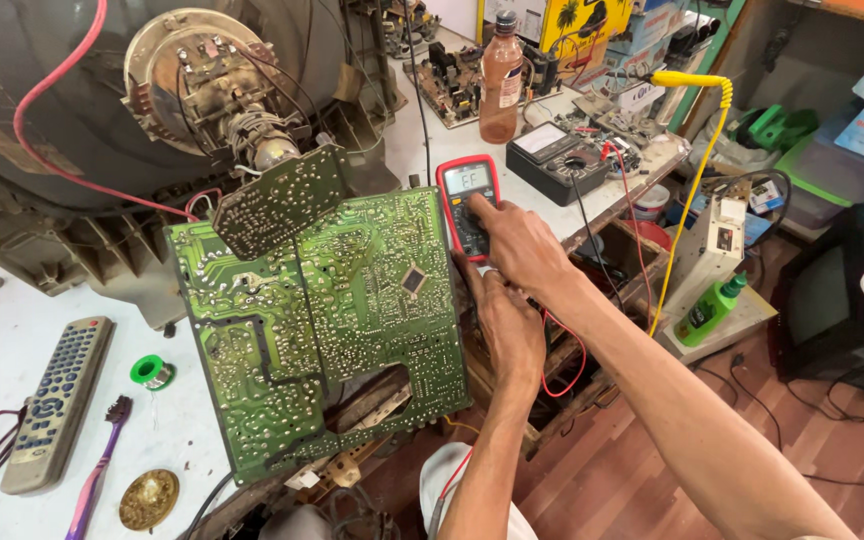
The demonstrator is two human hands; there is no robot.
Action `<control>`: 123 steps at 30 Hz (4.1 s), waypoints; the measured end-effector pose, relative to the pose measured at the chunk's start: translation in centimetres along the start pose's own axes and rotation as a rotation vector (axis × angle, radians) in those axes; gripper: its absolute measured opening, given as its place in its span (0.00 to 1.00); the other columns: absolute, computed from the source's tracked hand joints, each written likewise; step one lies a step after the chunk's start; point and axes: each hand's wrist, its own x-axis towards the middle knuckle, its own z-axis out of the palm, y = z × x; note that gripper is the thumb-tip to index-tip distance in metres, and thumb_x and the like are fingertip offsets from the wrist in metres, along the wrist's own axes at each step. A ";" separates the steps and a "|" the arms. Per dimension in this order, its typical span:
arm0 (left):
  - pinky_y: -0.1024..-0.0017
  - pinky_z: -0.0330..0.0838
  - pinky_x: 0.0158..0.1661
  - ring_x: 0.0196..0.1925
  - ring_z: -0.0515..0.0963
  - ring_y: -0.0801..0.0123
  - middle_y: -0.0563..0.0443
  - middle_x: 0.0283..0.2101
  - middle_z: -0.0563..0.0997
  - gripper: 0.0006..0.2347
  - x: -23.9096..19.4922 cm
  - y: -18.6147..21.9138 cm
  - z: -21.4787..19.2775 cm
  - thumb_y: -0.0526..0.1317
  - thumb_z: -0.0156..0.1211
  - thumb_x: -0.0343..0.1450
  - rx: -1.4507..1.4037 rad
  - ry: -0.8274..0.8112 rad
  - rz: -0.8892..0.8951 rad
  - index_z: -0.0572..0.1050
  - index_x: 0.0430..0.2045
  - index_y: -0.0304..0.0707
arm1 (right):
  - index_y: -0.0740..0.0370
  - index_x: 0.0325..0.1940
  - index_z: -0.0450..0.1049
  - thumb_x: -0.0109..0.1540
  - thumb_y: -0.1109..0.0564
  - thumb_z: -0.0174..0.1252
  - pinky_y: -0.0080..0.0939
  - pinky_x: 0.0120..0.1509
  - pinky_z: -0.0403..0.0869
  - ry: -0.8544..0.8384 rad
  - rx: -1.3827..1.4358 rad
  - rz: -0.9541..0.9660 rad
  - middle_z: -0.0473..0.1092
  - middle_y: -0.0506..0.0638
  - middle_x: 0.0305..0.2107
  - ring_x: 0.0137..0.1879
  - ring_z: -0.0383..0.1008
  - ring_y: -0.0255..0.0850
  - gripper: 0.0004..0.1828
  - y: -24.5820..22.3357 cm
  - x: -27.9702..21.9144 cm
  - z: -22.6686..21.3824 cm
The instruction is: The person solders multiple points on a green circuit board using a soldering iron and solder wire. They then use a multimeter to test the board and briefly handle a remote control.
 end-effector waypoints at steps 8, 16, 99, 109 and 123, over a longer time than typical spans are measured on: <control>0.53 0.58 0.66 0.76 0.48 0.32 0.22 0.76 0.43 0.08 0.0 -0.2 0.0 0.22 0.46 0.69 0.014 -0.008 0.013 0.68 0.40 0.19 | 0.58 0.58 0.61 0.57 0.68 0.53 0.64 0.40 0.75 -0.095 -0.161 -0.007 0.71 0.71 0.33 0.39 0.77 0.68 0.25 0.0 0.2 0.5; 0.54 0.54 0.69 0.76 0.47 0.33 0.22 0.75 0.43 0.11 0.1 -0.1 0.1 0.22 0.47 0.68 0.044 0.010 0.021 0.69 0.43 0.17 | 0.56 0.56 0.62 0.59 0.67 0.53 0.65 0.39 0.74 -0.069 -0.170 -0.010 0.71 0.71 0.32 0.39 0.76 0.69 0.22 -0.4 0.0 0.3; 0.63 0.76 0.42 0.46 0.81 0.56 0.46 0.44 0.77 0.08 -21.6 7.8 -26.0 0.31 0.64 0.71 0.420 -0.207 0.547 0.75 0.41 0.32 | 0.66 0.49 0.82 0.60 0.63 0.65 0.34 0.41 0.67 0.383 0.587 0.215 0.75 0.54 0.36 0.36 0.71 0.41 0.13 -22.5 -30.7 -3.7; 0.63 0.70 0.29 0.22 0.75 0.60 0.43 0.21 0.79 0.15 -17.5 -0.9 -31.9 0.45 0.61 0.73 0.214 0.297 -0.269 0.78 0.22 0.29 | 0.76 0.46 0.69 0.74 0.65 0.56 0.45 0.44 0.81 0.715 1.228 0.280 0.73 0.61 0.31 0.32 0.76 0.41 0.07 -22.2 -30.4 -2.3; 0.49 0.65 0.30 0.19 0.70 0.49 0.37 0.15 0.73 0.17 -13.7 -8.3 -28.5 0.46 0.62 0.72 0.266 0.356 -0.411 0.77 0.20 0.26 | 0.72 0.47 0.68 0.70 0.64 0.57 0.42 0.39 0.81 0.651 1.090 0.377 0.75 0.61 0.31 0.32 0.78 0.43 0.06 -23.2 -31.5 -2.4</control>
